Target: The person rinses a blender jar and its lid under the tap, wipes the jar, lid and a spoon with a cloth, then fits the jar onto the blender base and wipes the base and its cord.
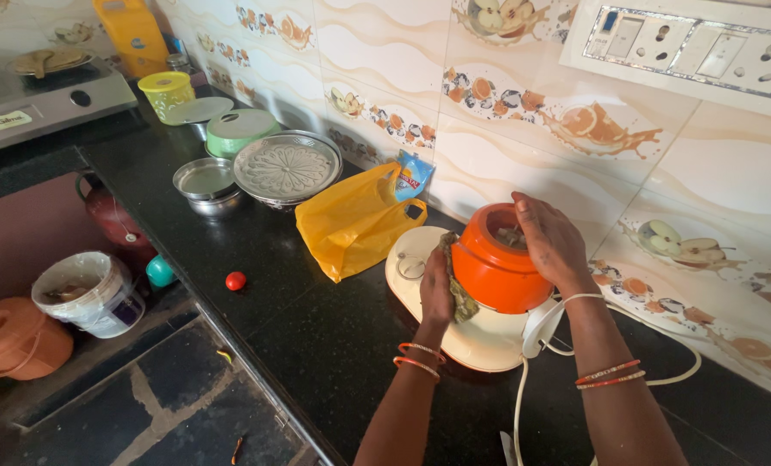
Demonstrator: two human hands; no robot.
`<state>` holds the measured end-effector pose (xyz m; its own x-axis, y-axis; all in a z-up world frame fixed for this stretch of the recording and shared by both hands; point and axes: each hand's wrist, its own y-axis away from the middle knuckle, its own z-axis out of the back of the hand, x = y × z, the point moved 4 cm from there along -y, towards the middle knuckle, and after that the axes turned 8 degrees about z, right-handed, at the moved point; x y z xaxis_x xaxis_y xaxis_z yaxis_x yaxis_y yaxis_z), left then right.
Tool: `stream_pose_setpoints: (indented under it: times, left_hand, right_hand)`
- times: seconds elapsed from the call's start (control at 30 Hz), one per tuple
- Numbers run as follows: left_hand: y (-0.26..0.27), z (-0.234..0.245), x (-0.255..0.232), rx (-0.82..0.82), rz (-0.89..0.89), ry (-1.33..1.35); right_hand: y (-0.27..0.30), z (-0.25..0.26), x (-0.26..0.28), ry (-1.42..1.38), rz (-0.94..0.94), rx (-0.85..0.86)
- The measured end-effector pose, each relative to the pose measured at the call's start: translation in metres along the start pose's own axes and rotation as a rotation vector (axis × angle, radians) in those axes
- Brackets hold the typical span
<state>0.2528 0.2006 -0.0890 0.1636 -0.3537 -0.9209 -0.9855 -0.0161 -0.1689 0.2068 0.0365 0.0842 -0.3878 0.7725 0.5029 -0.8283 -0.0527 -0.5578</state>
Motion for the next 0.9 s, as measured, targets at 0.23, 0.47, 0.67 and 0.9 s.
stream_pose_setpoints:
  times: [0.23,0.47,0.67,0.9]
  left_hand:
    - [0.001,0.013,0.026,0.006,-0.061,-0.057]
    - [0.061,0.019,0.013,-0.158,-0.363,-0.482]
    - [0.099,0.007,0.035,-0.274,-0.283,-0.601]
    - [0.131,-0.014,0.051,-0.289,-0.169,-0.662]
  right_hand:
    - [-0.002,0.001,0.001,-0.001,0.037,-0.024]
    - [-0.002,0.001,-0.001,-0.048,0.013,-0.053]
    - [-0.001,-0.003,-0.005,0.006,0.025,-0.039]
    - [-0.008,-0.005,0.003,0.33,0.028,0.158]
